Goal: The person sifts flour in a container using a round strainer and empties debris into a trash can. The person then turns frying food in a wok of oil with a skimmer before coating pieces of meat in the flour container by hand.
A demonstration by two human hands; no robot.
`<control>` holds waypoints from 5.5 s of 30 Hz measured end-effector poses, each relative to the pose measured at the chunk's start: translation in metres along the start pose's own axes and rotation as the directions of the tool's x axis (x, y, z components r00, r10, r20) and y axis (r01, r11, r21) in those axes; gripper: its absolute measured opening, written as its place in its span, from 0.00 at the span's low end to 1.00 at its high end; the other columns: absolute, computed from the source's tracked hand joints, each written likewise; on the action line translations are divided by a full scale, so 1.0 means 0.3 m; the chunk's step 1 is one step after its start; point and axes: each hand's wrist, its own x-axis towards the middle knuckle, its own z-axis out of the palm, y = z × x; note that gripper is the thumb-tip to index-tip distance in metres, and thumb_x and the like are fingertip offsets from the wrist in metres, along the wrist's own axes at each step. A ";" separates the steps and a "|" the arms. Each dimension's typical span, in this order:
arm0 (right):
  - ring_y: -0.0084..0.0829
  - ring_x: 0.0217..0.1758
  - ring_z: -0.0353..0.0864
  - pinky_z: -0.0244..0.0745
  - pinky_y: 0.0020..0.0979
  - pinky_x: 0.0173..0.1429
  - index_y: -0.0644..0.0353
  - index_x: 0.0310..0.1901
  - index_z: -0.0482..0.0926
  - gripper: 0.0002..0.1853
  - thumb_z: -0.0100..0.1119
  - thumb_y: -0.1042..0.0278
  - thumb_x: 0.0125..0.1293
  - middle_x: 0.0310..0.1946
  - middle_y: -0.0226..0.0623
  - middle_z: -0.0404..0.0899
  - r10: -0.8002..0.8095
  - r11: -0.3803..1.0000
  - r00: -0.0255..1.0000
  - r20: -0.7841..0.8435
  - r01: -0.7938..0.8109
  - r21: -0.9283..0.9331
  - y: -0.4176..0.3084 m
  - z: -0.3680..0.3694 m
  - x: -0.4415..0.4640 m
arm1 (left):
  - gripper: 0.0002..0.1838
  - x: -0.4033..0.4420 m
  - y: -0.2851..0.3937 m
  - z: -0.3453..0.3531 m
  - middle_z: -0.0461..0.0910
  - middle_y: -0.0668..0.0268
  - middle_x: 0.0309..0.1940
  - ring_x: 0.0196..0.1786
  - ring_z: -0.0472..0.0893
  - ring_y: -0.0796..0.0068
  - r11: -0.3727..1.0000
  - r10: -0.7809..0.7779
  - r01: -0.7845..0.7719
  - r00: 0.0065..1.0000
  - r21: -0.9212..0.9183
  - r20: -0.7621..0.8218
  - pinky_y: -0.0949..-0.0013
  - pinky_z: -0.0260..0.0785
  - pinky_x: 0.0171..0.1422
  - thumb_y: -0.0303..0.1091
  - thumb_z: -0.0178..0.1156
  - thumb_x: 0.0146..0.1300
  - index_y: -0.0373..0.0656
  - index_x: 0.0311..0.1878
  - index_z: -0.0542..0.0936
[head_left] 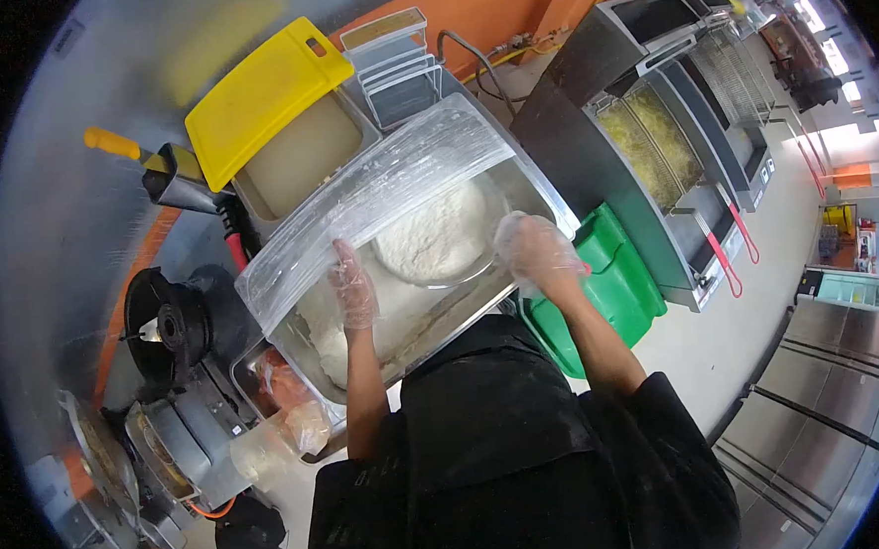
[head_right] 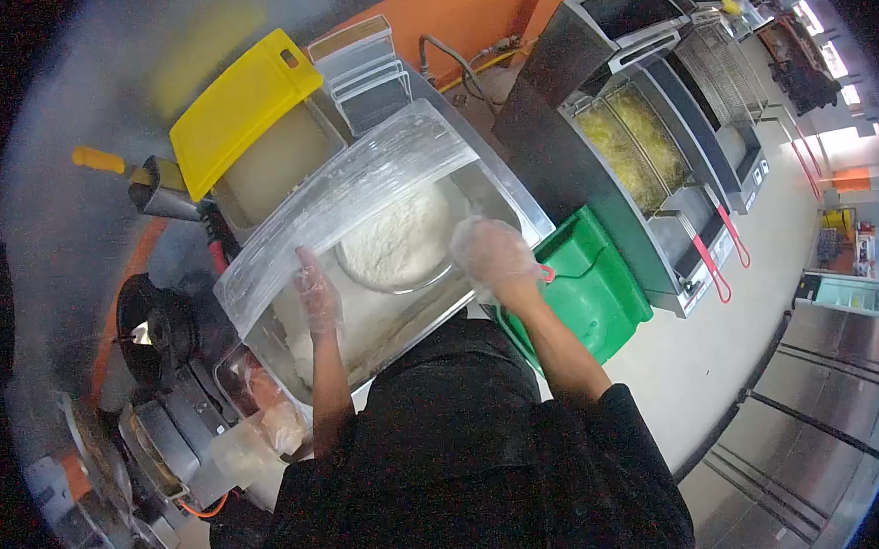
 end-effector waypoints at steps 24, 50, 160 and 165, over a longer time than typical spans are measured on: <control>0.44 0.31 0.84 0.81 0.37 0.35 0.66 0.30 0.81 0.08 0.51 0.76 0.56 0.28 0.53 0.81 -0.179 0.983 0.974 0.136 0.182 -0.011 0.048 -0.027 0.030 | 0.35 0.009 0.005 -0.053 0.48 0.56 0.75 0.75 0.51 0.61 0.995 -0.093 0.096 0.990 -0.021 0.105 0.56 0.48 0.73 0.23 0.42 0.61 0.34 0.73 0.49; 0.43 0.32 0.84 0.80 0.39 0.37 0.63 0.29 0.81 0.08 0.52 0.72 0.55 0.29 0.47 0.81 -0.175 0.981 0.984 0.031 0.177 -0.073 0.047 -0.033 0.034 | 0.34 0.014 -0.007 -0.043 0.59 0.50 0.68 0.68 0.63 0.54 0.950 -0.271 0.294 0.943 -0.103 0.195 0.52 0.50 0.71 0.23 0.41 0.64 0.45 0.74 0.49; 0.48 0.40 0.84 0.78 0.45 0.45 0.67 0.33 0.82 0.18 0.45 0.62 0.60 0.37 0.54 0.82 -0.161 0.975 0.946 0.280 0.108 0.195 0.039 0.017 0.045 | 0.18 0.200 0.363 -0.082 0.72 0.51 0.55 0.55 0.72 0.45 0.983 0.126 -0.178 0.475 -0.045 0.871 0.51 0.64 0.58 0.41 0.51 0.62 0.41 0.51 0.77; 0.49 0.41 0.83 0.77 0.46 0.46 0.67 0.33 0.81 0.17 0.45 0.64 0.60 0.37 0.53 0.82 0.011 0.960 0.993 0.114 -0.043 0.277 0.065 -0.008 0.037 | 0.17 0.230 0.388 -0.026 0.73 0.48 0.53 0.54 0.72 0.46 0.789 0.588 -0.563 0.576 -0.246 0.568 0.50 0.64 0.58 0.37 0.50 0.61 0.39 0.49 0.77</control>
